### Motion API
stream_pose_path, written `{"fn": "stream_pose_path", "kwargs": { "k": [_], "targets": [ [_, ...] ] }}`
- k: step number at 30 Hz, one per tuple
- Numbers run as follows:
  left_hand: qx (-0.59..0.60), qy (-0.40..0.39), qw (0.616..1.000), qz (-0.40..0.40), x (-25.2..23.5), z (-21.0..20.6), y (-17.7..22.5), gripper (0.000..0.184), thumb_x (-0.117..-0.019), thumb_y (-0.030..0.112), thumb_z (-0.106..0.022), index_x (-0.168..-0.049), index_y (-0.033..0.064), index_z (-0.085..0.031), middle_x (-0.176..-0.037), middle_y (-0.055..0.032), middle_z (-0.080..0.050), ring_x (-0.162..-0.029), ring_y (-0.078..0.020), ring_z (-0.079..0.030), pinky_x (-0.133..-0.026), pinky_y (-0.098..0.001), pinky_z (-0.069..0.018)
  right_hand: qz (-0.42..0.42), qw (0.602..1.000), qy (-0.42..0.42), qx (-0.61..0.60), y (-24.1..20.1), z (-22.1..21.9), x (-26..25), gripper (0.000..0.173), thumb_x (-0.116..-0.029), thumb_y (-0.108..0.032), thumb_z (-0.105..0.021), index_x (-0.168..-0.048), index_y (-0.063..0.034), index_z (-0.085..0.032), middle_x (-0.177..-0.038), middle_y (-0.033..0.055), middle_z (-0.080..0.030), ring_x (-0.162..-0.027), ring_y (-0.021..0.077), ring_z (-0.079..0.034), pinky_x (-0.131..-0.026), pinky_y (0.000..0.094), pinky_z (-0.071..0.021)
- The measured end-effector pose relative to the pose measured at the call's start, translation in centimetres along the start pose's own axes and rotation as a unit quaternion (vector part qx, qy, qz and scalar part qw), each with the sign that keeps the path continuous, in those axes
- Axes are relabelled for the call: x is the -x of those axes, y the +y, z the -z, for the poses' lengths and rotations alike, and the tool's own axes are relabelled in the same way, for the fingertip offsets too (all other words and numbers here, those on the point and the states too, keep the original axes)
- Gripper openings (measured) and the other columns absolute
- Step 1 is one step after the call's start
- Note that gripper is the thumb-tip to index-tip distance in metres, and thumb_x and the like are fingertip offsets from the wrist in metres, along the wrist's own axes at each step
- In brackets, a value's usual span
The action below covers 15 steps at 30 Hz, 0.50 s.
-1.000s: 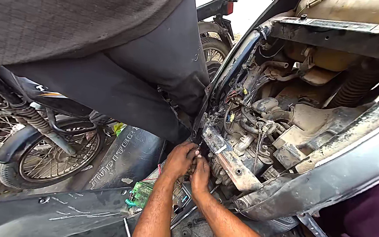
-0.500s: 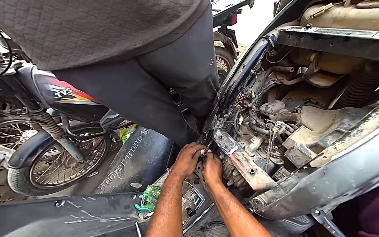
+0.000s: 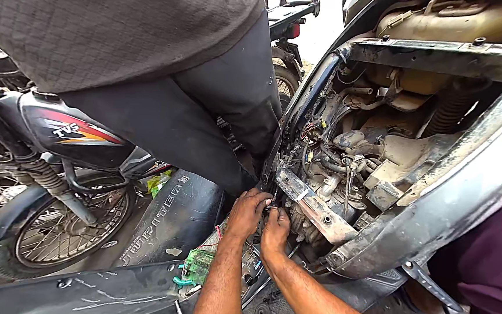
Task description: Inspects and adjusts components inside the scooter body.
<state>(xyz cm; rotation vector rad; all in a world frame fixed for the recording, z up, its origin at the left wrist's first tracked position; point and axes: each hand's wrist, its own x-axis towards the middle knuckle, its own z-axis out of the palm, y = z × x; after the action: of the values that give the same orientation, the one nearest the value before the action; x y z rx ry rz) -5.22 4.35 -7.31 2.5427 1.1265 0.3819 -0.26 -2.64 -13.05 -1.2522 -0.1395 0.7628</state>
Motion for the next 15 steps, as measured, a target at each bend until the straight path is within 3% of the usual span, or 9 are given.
{"fn": "stream_pose_path", "kwargs": {
  "k": [4,10,15],
  "targets": [
    [0.000,0.006,1.000,-0.009,0.2,-0.1,0.1,0.022,-0.1062,0.030,-0.056,-0.116,0.0289,-0.076,-0.112,0.0076,-0.070,-0.108,-0.0143,-0.064,-0.095,-0.0466,-0.0521,0.048,0.998,0.031,0.034,0.6,0.1,0.6,0.027,-0.1037,-0.026,-0.054,-0.081,-0.0115,-0.058,-0.062,0.0039,-0.047,-0.053,0.0178,-0.048,-0.053,0.0390,-0.0452],
    [0.019,-0.028,0.999,-0.014,-0.4,-0.5,0.2,0.023,-0.1061,0.032,-0.057,-0.117,0.0288,-0.077,-0.113,0.0082,-0.071,-0.108,-0.0118,-0.065,-0.097,-0.0462,-0.0528,0.126,0.981,0.004,0.150,0.8,2.9,0.3,0.027,-0.1005,-0.029,-0.054,-0.077,-0.0154,-0.057,-0.059,-0.0008,-0.049,-0.052,0.0148,-0.050,-0.052,0.0386,-0.0462],
    [0.116,-0.062,0.991,0.037,-0.8,-0.4,0.0,0.023,-0.1071,0.031,-0.056,-0.114,0.0231,-0.076,-0.114,0.0051,-0.071,-0.106,-0.0106,-0.067,-0.095,-0.0421,-0.0564,0.126,0.955,-0.028,0.267,-0.3,3.3,-0.5,0.027,-0.1030,-0.031,-0.052,-0.084,-0.0157,-0.063,-0.062,-0.0012,-0.055,-0.057,0.0151,-0.057,-0.057,0.0420,-0.0512]
  ]
}}
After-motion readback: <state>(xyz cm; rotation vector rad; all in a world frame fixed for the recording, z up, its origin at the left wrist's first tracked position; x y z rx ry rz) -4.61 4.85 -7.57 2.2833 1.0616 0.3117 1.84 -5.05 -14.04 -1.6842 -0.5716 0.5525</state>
